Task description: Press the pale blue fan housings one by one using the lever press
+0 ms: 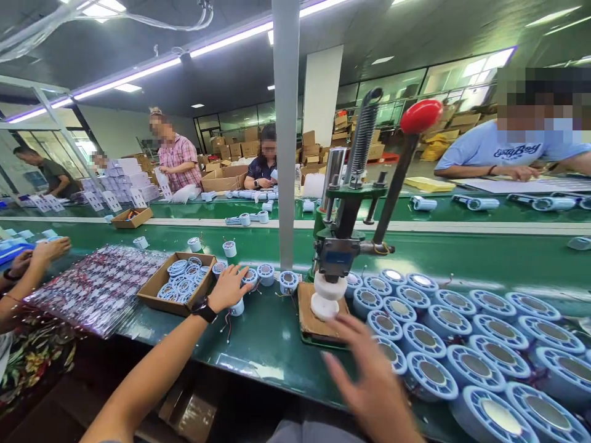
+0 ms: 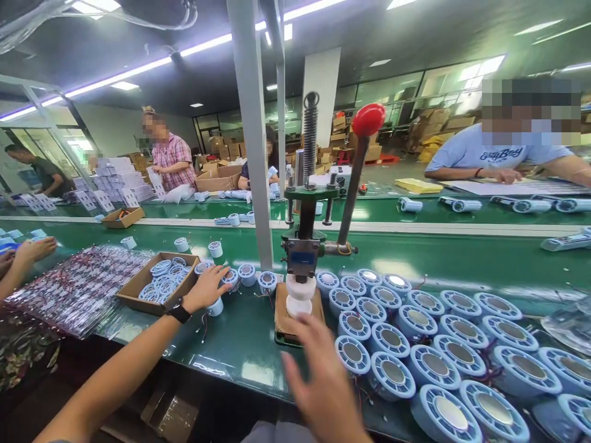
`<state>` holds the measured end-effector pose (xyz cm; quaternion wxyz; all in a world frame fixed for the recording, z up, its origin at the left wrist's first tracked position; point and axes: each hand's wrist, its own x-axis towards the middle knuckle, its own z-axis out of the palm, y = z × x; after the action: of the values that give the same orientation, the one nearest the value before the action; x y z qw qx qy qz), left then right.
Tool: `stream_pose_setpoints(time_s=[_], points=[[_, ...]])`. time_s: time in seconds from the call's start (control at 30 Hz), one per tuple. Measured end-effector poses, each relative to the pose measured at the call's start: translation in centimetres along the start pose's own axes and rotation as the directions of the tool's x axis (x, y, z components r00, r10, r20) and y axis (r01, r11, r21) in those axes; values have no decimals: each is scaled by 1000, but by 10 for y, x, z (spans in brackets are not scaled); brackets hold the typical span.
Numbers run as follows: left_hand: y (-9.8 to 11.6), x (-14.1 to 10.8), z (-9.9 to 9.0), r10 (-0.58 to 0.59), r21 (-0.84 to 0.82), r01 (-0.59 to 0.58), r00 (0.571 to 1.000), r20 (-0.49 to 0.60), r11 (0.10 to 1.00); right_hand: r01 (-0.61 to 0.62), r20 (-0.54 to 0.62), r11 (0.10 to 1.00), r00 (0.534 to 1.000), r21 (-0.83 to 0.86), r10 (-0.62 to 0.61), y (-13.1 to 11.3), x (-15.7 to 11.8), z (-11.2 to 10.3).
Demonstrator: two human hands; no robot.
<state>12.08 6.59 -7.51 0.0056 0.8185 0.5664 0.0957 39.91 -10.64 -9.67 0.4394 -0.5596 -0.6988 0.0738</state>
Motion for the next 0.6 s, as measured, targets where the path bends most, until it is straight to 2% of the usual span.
stream_pose_setpoints(time_s=[0.07,0.17,0.27,0.33,0.43,0.5,0.6], points=[[10,-5,7,-44,3,44,999,-8,999,21,167,999,986,41,-27,-18,19,25],[22,-16,9,-81,5,81,996,-29,997,-35,427,999,903,-2,33,-42,54,66],[34,-34,9,-170,-107,163,984,-60,981,-88,556,992,822,-87,122,-61,59,92],[42,-46,11,-229,-220,209,971,-71,953,-134,565,981,802,-140,191,-72,45,101],[54,-59,18,-254,-368,204,963,-93,907,-179,497,962,828,-205,259,-82,24,107],[61,-65,26,-249,-473,171,962,-108,864,-195,460,952,840,-237,286,-85,21,106],[72,-71,42,-287,-644,155,952,-105,749,-214,475,933,815,-288,333,-81,28,97]])
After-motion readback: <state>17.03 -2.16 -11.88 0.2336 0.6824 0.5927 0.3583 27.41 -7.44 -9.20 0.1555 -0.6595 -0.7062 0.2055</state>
